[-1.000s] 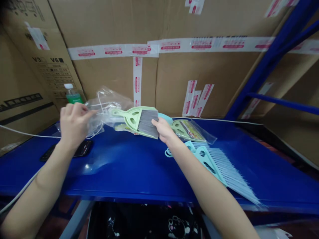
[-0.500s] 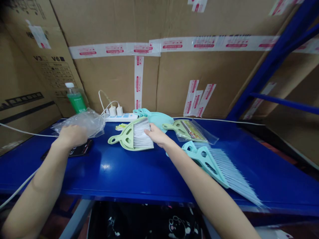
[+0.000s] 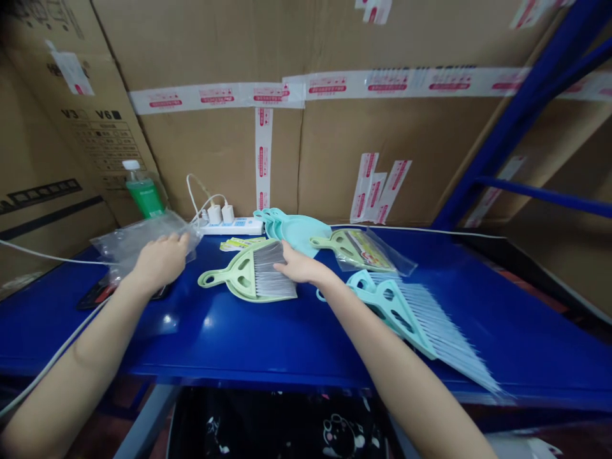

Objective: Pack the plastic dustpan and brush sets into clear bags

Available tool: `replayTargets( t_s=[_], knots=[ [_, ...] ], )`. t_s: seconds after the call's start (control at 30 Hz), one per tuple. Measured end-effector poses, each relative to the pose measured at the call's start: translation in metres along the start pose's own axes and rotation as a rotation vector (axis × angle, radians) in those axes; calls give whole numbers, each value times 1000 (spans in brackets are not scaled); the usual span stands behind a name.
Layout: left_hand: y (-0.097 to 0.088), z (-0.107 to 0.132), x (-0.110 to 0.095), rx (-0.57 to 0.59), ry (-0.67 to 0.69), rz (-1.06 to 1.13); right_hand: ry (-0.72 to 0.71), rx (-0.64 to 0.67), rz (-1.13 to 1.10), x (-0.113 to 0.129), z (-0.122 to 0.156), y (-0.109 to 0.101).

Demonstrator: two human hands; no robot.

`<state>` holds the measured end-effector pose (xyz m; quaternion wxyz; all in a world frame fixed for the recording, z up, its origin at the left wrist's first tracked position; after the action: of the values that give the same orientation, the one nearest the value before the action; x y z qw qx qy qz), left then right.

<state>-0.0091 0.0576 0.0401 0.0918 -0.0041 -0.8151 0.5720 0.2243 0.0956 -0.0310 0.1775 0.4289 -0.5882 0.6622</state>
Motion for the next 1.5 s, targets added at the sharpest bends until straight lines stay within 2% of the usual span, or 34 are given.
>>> replayTargets(
  t_s=[0.03,0.1,0.17,0.2,0.27,0.33,0.4,0.47,0.57,0.73,1.0,1.13,1.27,1.33,1.4,1.5],
  knots=[
    [-1,1,-13,-12,88,8,45,25,58,-2,1,2],
    [6,8,-40,73,301,53,84,35,200,0,5,3],
    [15,17,-62,200,462,115,20,-49,392,13,9,-1],
    [18,20,-67,243,498,134,-16,-102,511,22,12,-4],
    [21,25,-72,272,525,145,-61,-176,733,40,17,-5],
    [22,28,-73,259,535,139,-186,-188,845,60,21,1],
    [22,30,-73,246,559,149,-381,-129,849,79,28,16],
    [23,31,-73,227,586,171,-506,-17,813,89,34,33],
    [26,31,-72,194,610,203,-495,60,815,89,39,49],
    [32,28,-69,211,604,252,-425,91,807,87,39,57],
    [26,28,-67,169,633,325,-385,24,884,97,43,55],
    [24,23,-61,155,584,310,-414,-116,945,110,50,47],
    [16,19,-52,155,586,367,-413,-177,1027,117,65,26],
    [10,17,-45,137,569,395,-404,-225,1081,113,77,6],
    [5,13,-39,103,553,417,-366,-344,1140,103,94,-22],
    [-2,5,-36,11,567,450,-307,-441,1251,77,117,-60]
  ],
)
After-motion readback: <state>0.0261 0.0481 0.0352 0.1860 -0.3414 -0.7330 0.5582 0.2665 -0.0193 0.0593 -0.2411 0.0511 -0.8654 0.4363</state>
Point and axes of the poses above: each hand's wrist, its own z-axis away from the middle knuckle, its own y-axis out of the palm, x = y × z, the point moved 7 cm from there along -z, towards the middle knuckle, and after that the axes turned 10 degrees about z, right-handed, at the moved point
